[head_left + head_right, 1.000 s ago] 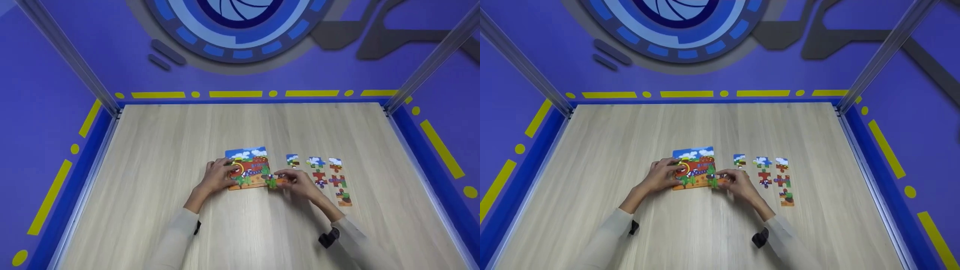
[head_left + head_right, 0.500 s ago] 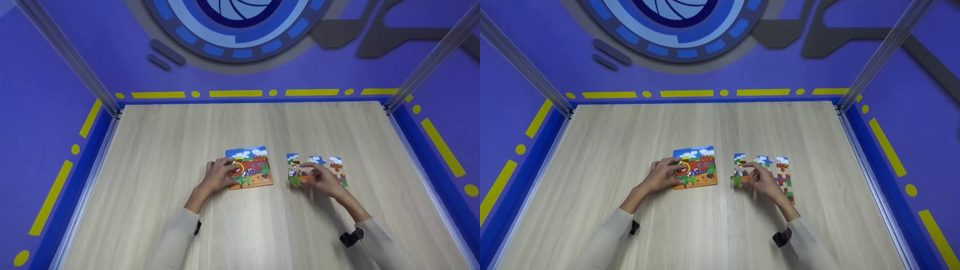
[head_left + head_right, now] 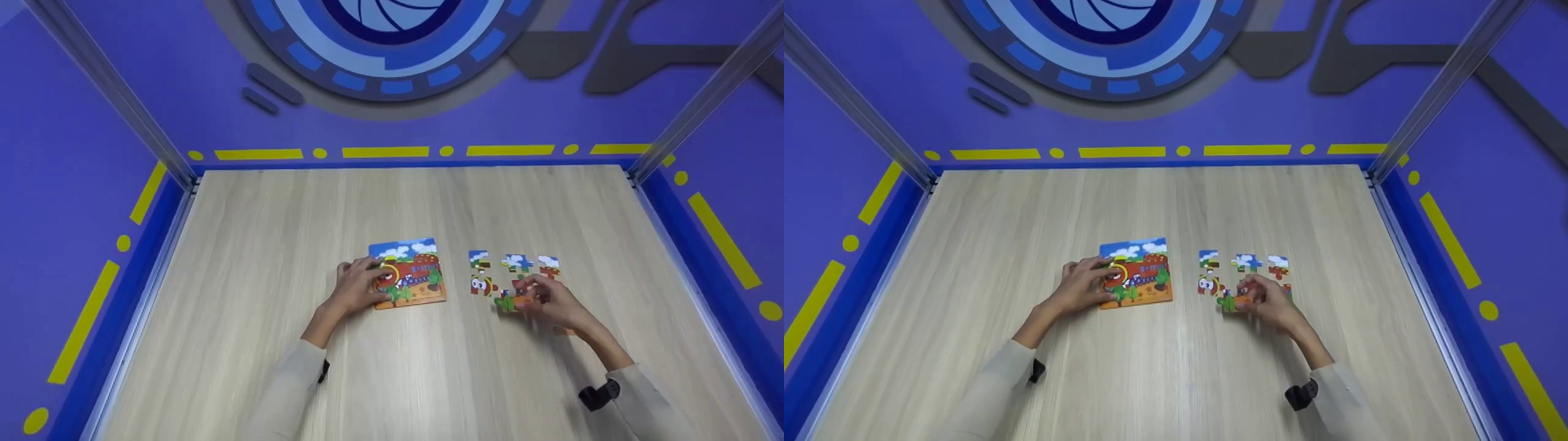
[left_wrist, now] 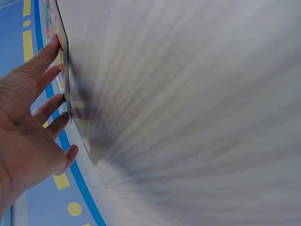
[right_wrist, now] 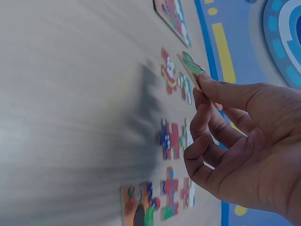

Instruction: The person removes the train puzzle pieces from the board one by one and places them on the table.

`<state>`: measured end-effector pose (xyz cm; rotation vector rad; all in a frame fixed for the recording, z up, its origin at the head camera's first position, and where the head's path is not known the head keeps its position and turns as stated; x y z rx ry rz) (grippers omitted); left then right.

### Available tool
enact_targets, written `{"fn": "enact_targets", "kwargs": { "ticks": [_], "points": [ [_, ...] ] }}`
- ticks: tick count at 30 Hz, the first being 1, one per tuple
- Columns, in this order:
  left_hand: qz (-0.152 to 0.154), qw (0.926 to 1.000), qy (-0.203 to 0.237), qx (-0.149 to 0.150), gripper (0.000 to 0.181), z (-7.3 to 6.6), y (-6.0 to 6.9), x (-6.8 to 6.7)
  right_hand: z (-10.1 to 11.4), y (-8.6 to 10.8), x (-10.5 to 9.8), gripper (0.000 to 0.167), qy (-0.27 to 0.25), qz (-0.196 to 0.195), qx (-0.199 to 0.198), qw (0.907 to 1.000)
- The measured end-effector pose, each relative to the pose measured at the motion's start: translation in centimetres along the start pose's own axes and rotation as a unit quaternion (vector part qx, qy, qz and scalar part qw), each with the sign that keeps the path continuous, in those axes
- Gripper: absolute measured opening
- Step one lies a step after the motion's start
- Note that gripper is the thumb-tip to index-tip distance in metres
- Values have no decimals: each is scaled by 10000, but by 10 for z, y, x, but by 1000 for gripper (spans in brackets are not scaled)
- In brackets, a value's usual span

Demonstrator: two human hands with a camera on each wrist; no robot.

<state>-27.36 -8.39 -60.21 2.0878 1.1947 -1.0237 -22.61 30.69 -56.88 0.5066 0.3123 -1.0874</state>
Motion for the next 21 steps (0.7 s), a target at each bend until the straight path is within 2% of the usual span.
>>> {"fn": "enact_targets", "kwargs": {
  "ticks": [6,13,21],
  "points": [
    [-8,10000,53,-13,52,1,1,0,-13,8,-4,35,63,209,91,9997],
    [-39,10000,-51,-37,52,1,0,0,-24,16,-6,36,138,236,293,9992],
    [21,10000,51,-58,52,0,0,0,-27,20,-2,34,290,255,82,9992]
  ]
}}
Point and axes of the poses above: each hand's wrist, its own y-axis away from the middle knuckle, its own x-axis out of the palm, z = x × y, the point moved 5 cm from there along -y, towards the middle knuckle, and after that the axes turned 5 degrees about z, right-handed, at the moved point
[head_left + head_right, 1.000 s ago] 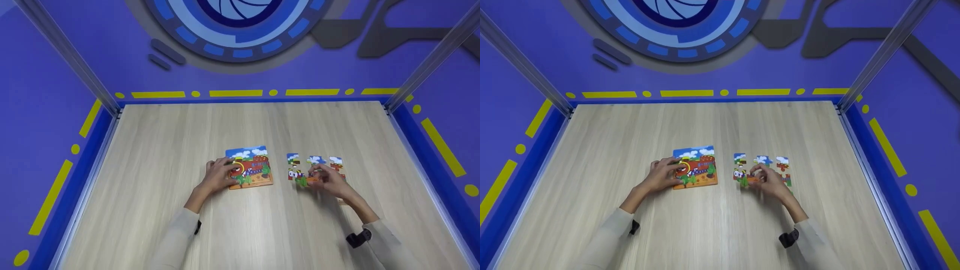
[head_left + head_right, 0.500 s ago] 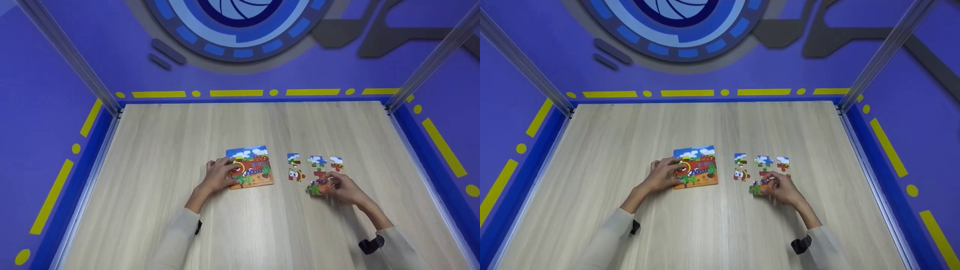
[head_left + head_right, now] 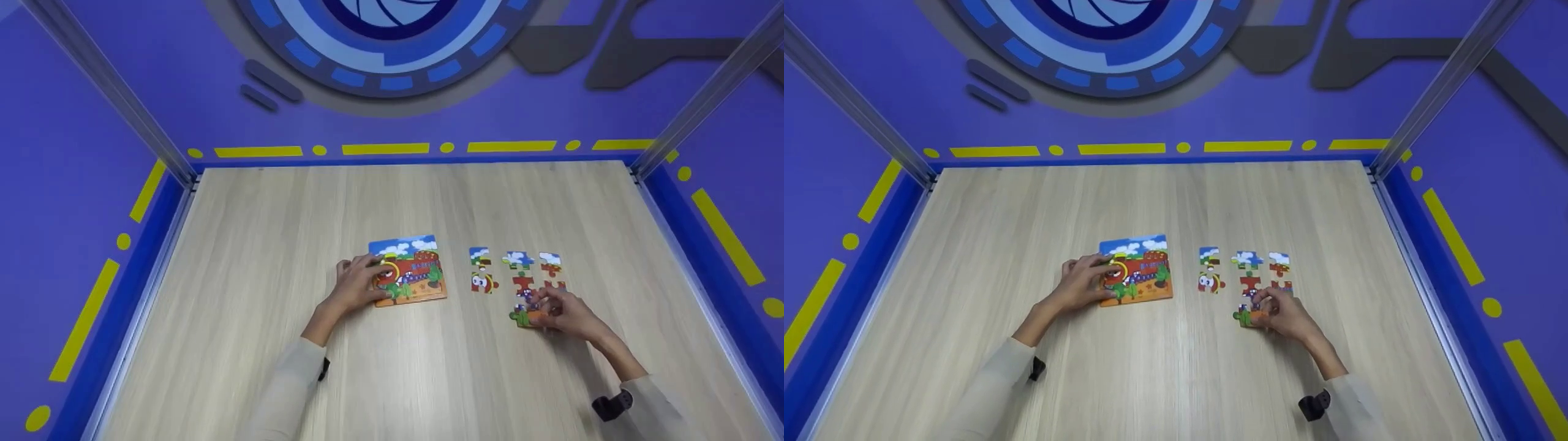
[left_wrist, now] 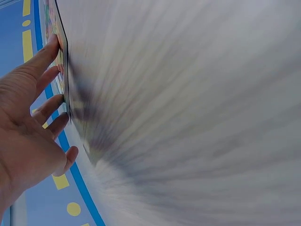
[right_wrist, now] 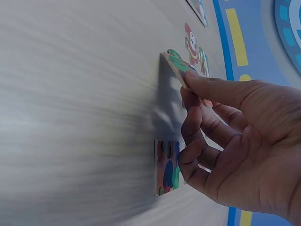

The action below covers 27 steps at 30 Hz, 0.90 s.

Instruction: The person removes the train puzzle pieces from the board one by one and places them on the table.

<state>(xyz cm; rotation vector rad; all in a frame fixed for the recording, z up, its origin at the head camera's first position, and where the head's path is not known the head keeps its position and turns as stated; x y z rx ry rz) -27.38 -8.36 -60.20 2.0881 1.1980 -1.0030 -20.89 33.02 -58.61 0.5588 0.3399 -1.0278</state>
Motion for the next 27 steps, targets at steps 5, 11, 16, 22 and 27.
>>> {"fn": "enact_targets", "kwargs": {
  "ticks": [5,11,16,22,27],
  "points": [
    [4,10000,-59,-14,52,0,0,1,0,2,-1,30,535,-388,135,9977],
    [52,10000,-48,-57,54,1,0,3,-1,4,0,28,1072,-652,353,9915],
    [4,9999,-61,-99,54,2,0,1,2,3,0,25,1339,-750,317,9876],
    [20,9999,-36,-109,54,3,0,1,3,3,2,24,1466,-847,285,9852],
    [36,9999,-45,-109,53,4,0,4,2,3,4,19,1715,-940,225,9804]
  ]
}}
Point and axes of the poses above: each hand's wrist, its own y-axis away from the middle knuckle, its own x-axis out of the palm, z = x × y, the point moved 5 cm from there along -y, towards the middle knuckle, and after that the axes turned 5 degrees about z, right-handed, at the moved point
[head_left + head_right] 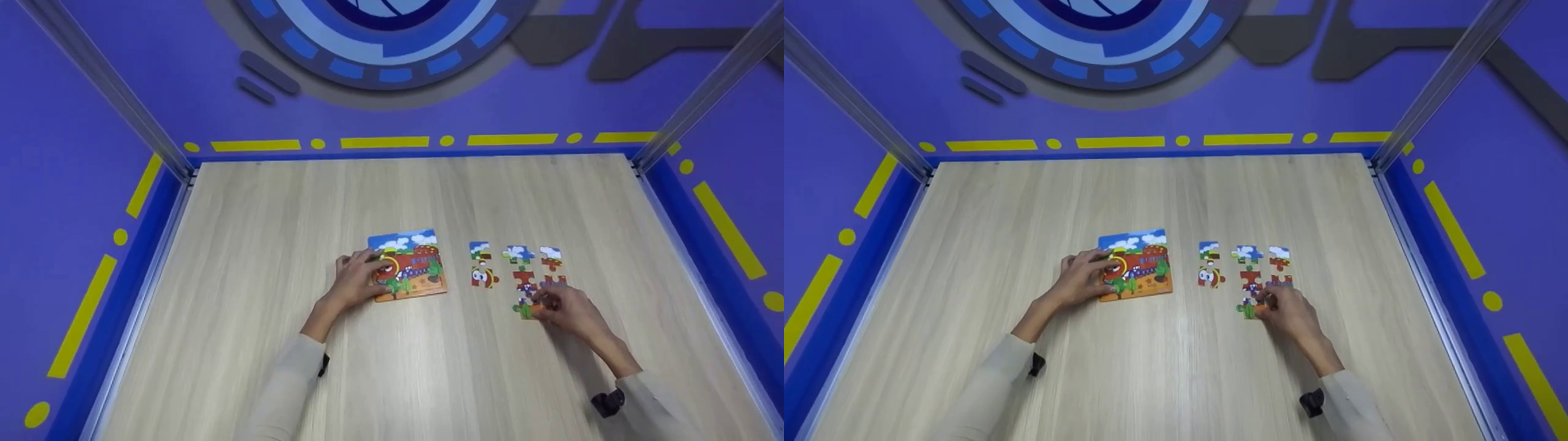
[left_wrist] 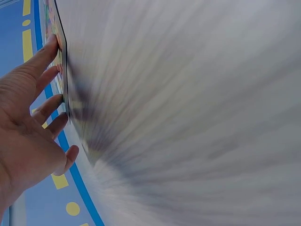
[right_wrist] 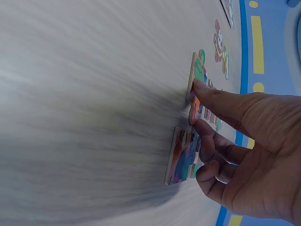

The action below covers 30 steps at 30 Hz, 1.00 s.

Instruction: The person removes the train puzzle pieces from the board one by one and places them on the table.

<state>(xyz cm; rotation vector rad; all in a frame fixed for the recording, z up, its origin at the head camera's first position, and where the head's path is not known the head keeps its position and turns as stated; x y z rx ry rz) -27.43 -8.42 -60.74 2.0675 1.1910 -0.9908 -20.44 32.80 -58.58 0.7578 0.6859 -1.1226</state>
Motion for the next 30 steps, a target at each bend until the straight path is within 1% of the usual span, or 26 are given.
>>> {"fn": "enact_targets", "kwargs": {
  "ticks": [5,11,14,21,24,27,30],
  "points": [
    [-37,10000,14,57,52,-2,1,-1,0,-2,-1,16,164,95,25,9998],
    [28,9999,-18,143,53,-5,2,-3,5,-4,-6,16,-108,387,-12,9992],
    [110,9998,-7,138,53,-5,3,-2,10,-7,-7,17,-214,487,-44,9986],
    [347,9993,23,167,56,-5,5,-4,29,-19,-4,18,-77,650,-391,9971],
    [412,9989,52,202,58,-5,6,-5,39,-24,0,18,-154,651,-581,9961],
    [484,9985,67,227,60,-4,7,-6,49,-29,5,18,-140,568,-788,9952],
    [506,9984,84,237,62,-4,7,-7,59,-35,11,18,-147,604,-880,9942]
  ]
}}
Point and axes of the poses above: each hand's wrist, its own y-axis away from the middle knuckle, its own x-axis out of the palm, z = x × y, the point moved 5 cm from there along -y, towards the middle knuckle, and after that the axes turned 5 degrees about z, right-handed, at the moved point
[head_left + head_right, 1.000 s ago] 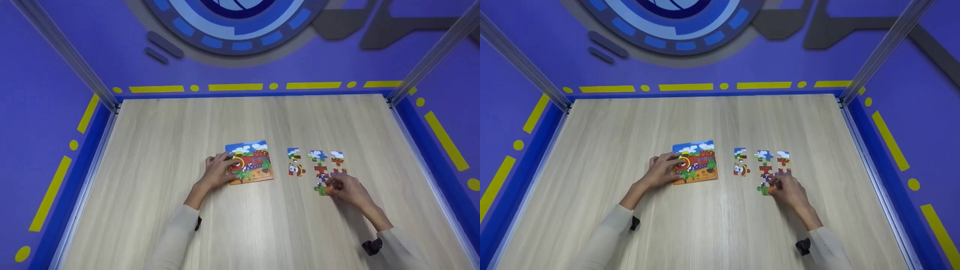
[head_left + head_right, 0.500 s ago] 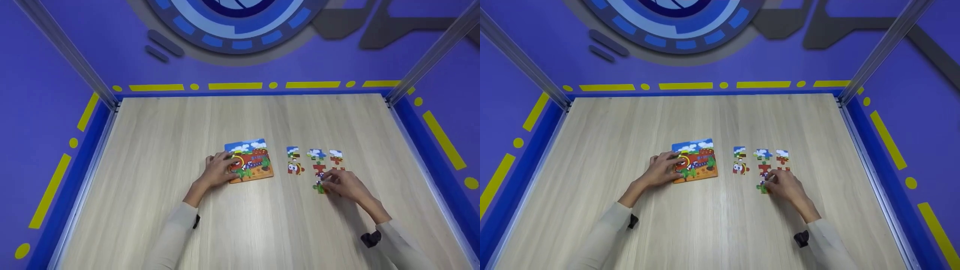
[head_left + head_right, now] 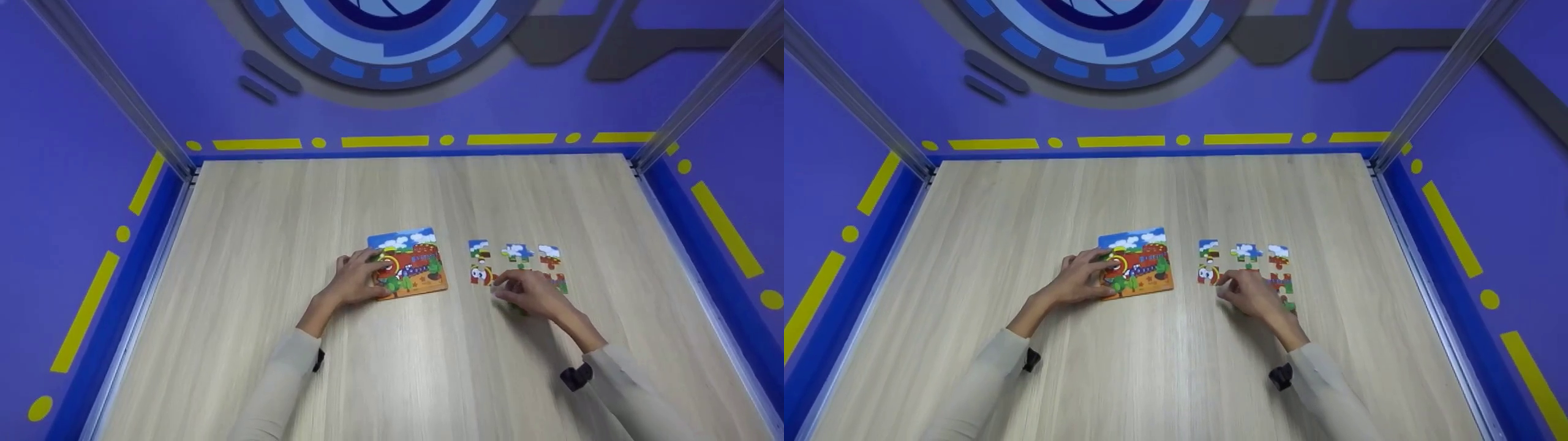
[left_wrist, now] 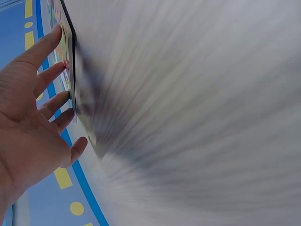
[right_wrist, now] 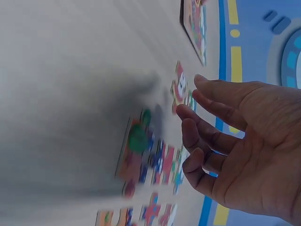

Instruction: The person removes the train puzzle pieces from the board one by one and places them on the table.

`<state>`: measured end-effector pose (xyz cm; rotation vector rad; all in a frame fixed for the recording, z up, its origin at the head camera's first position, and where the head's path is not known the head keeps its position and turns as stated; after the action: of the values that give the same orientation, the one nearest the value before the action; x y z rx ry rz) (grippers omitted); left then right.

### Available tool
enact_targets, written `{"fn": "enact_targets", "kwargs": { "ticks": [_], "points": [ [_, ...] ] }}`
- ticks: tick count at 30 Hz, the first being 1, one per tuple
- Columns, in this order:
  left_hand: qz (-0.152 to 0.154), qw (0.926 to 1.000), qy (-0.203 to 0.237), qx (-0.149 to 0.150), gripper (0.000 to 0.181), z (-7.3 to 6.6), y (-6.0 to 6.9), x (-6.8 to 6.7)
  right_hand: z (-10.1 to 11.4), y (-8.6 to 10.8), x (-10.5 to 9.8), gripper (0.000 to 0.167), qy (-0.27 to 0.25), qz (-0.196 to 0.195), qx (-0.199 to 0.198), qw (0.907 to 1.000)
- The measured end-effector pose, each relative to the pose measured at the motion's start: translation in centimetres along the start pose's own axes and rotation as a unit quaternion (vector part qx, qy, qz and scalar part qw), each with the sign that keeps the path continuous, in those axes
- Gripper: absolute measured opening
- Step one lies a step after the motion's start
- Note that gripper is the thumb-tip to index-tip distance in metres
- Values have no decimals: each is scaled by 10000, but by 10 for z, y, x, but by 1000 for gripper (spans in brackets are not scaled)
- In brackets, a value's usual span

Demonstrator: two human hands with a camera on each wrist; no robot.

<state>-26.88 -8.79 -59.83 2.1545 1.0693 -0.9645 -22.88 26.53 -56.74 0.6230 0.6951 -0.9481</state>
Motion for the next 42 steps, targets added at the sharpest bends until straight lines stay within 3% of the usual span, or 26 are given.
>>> {"fn": "enact_targets", "kwargs": {
  "ticks": [8,13,19,27,33,38,42],
  "points": [
    [-4,10000,-55,-83,71,3,-1,-6,26,-31,20,16,-32,201,-121,9997],
    [24,9999,-71,-73,77,3,-2,-8,42,-50,34,17,-349,322,-304,9984],
    [79,9999,-19,-152,79,4,-2,-7,61,-71,53,20,-663,129,-717,9951],
    [162,9991,-330,-216,80,3,-5,-7,84,-101,73,25,-1010,124,-1051,9892],
    [107,9992,-374,61,78,0,-5,-6,94,-113,91,32,-715,85,-1226,9898],
    [83,9990,-379,216,77,-1,-2,-3,100,-118,104,41,-267,-106,-910,9954],
    [50,9992,-306,261,76,0,0,-3,105,-123,110,49,263,-4,-786,9966]
  ]
}}
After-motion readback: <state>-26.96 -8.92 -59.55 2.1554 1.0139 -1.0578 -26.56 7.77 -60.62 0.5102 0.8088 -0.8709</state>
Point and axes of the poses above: each hand's wrist, its own y-axis away from the middle knuckle, its own x-axis out of the palm, z = x × y, the point moved 5 cm from there along -y, towards the middle knuckle, and after that the axes turned 5 degrees about z, right-handed, at the moved point
